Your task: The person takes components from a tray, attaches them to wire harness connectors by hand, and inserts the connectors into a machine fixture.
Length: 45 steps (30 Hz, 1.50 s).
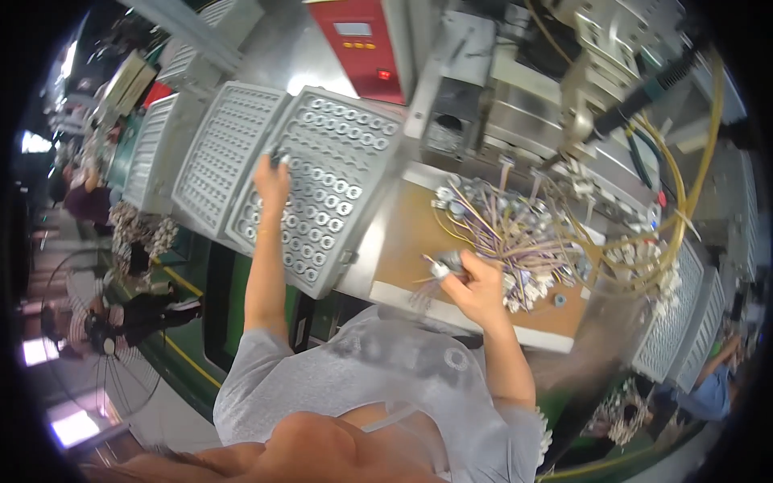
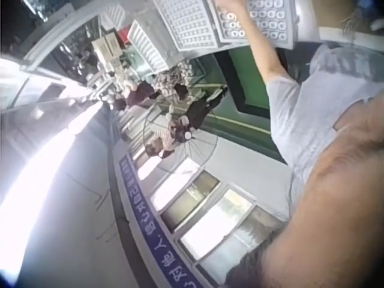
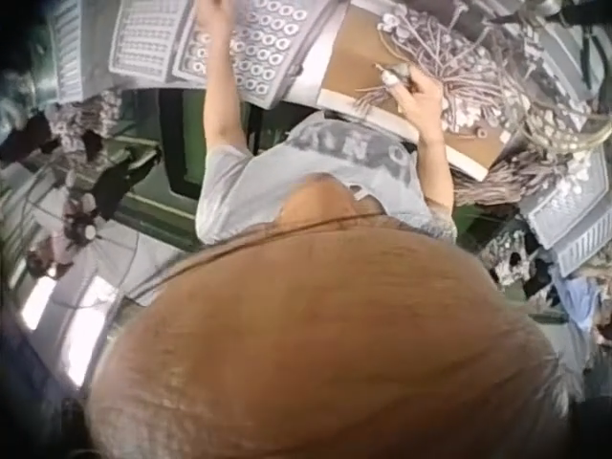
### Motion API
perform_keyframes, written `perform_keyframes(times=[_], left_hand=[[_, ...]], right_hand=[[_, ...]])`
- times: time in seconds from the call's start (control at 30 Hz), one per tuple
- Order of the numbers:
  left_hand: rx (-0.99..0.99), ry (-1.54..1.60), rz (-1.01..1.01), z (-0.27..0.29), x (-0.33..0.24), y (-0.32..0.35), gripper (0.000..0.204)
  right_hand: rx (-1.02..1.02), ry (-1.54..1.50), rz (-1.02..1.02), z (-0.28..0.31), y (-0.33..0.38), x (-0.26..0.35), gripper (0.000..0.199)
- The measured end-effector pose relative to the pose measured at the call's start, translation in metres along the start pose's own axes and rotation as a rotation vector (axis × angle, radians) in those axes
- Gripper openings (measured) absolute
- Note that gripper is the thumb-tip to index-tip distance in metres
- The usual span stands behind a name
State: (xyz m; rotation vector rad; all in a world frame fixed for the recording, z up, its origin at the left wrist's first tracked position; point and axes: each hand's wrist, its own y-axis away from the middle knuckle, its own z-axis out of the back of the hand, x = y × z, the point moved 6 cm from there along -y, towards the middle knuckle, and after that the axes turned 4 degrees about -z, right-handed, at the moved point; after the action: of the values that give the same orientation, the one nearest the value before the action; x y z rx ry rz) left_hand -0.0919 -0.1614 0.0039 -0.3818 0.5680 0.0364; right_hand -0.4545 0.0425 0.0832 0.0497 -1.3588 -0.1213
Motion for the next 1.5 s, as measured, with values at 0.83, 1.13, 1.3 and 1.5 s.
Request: perform_keyframes(times=[0.83, 1.13, 1.3, 1.5], left_hand=[[0.735, 1.366, -0.023, 0.001, -0.250, 0.151, 0.035], [0.864, 1.246, 0.376, -0.028, -0.232, 0.159, 0.020], [0.874, 1.617, 0.499, -0.028, -0.250, 0.152, 0.022], [0.859, 1.598, 0.170, -0.044, -0.283, 0.170, 0.041]], right_hand=[[-0.100, 0.013, 0.078, 0.010, -0.012, 0.006, 0.007], [-0.075, 0.060, 0.071, 0.003, -0.017, 0.012, 0.003], [-0.171, -0.170, -0.013, 0.007, -0.017, 0.005, 0.005], [-0.154, -0.178, -0.162, 0.031, -0.013, -0.010, 0.011]])
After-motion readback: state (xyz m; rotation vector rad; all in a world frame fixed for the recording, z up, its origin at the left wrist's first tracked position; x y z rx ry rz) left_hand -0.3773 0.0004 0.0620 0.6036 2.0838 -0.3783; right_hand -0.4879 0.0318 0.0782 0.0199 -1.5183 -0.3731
